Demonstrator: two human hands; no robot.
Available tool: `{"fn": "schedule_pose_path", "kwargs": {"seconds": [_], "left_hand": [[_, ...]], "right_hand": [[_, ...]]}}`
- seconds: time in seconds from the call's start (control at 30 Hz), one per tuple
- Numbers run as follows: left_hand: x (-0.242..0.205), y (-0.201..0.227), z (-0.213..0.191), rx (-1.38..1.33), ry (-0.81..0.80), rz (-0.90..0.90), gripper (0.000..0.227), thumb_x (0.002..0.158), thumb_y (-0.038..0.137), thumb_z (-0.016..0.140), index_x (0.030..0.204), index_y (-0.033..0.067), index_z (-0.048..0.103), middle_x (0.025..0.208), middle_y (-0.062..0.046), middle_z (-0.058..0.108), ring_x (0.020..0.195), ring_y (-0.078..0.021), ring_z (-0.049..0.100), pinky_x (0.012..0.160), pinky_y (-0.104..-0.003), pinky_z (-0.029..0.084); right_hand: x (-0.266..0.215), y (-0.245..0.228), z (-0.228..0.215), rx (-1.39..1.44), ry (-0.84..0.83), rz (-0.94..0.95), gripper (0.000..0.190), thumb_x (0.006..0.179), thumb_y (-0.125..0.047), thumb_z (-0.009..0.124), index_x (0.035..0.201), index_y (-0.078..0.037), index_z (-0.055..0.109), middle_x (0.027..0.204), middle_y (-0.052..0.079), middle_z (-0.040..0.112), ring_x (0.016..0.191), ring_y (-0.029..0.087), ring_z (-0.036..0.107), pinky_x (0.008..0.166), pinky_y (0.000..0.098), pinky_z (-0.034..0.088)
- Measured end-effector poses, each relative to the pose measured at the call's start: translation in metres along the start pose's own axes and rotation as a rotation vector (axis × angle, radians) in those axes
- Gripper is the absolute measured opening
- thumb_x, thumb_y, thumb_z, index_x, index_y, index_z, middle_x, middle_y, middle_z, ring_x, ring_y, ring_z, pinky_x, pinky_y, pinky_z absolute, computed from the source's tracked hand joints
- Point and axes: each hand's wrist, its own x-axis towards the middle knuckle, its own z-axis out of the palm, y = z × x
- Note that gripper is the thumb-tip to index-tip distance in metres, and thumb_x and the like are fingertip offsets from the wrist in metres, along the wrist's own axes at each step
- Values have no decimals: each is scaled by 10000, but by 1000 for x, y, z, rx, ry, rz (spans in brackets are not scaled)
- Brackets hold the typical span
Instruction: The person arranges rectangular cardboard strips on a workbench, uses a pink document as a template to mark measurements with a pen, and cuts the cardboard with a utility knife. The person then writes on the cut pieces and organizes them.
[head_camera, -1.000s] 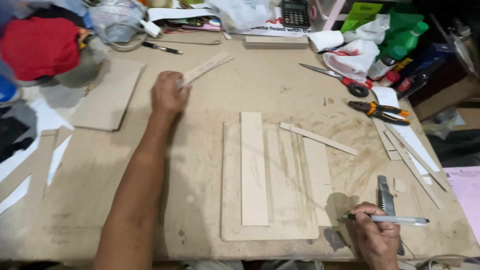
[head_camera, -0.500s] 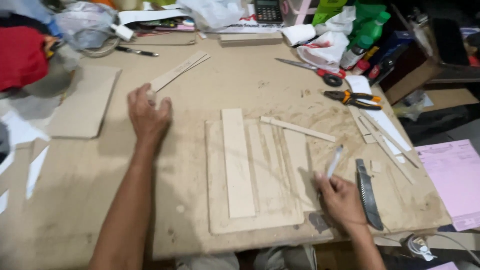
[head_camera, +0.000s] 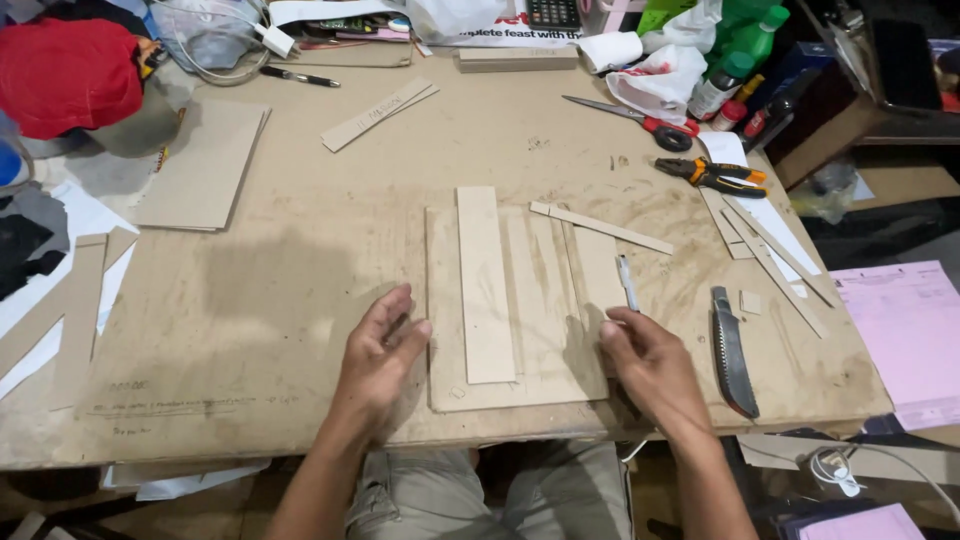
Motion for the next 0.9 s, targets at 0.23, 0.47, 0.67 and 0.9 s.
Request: {"fn": "schedule_pose_path", "kwargs": {"seconds": [0.23,0.47,0.67,0.9], "left_hand": [[13,-12,4,-20,11,60,771,910,171,701,1576,40,335,1578,-282,385,1416,-406,486,1155,-515,428],[27,-26,5,-54,61,180,715,864,63,741,1497,-81,443,1234,-225,637,1013,-220,622,911,-381,566],[8,-26,4,-265,109,180,528,952,87,618,1448,-69,527,1258,-260,670,1084,-287,637,887,-453,559],[32,-65,-32,-256,165,191,537,977,104,611,1475,-61,498,1240,-249,651,1060,-280,597,859,-449,554]], "right_hand": [[4,3,11,299,-23,50,485,937,-123,684,1381,57,611,1101,182,743,885,190,669,775,307,591],[20,30,21,527,4,58,430,871,-38,744,1289,27,669,995,160,742,784,188,693,653,311,600],[12,-12,19,380,25,-21,434,869,-105,778,1277,29,709,915,157,728,781,188,654,664,331,566],[168,-3,22,-526,133,-443,394,963,-181,685,1356,-192,696,1310,106,675,1280,363,597,1078,574,447]]}}
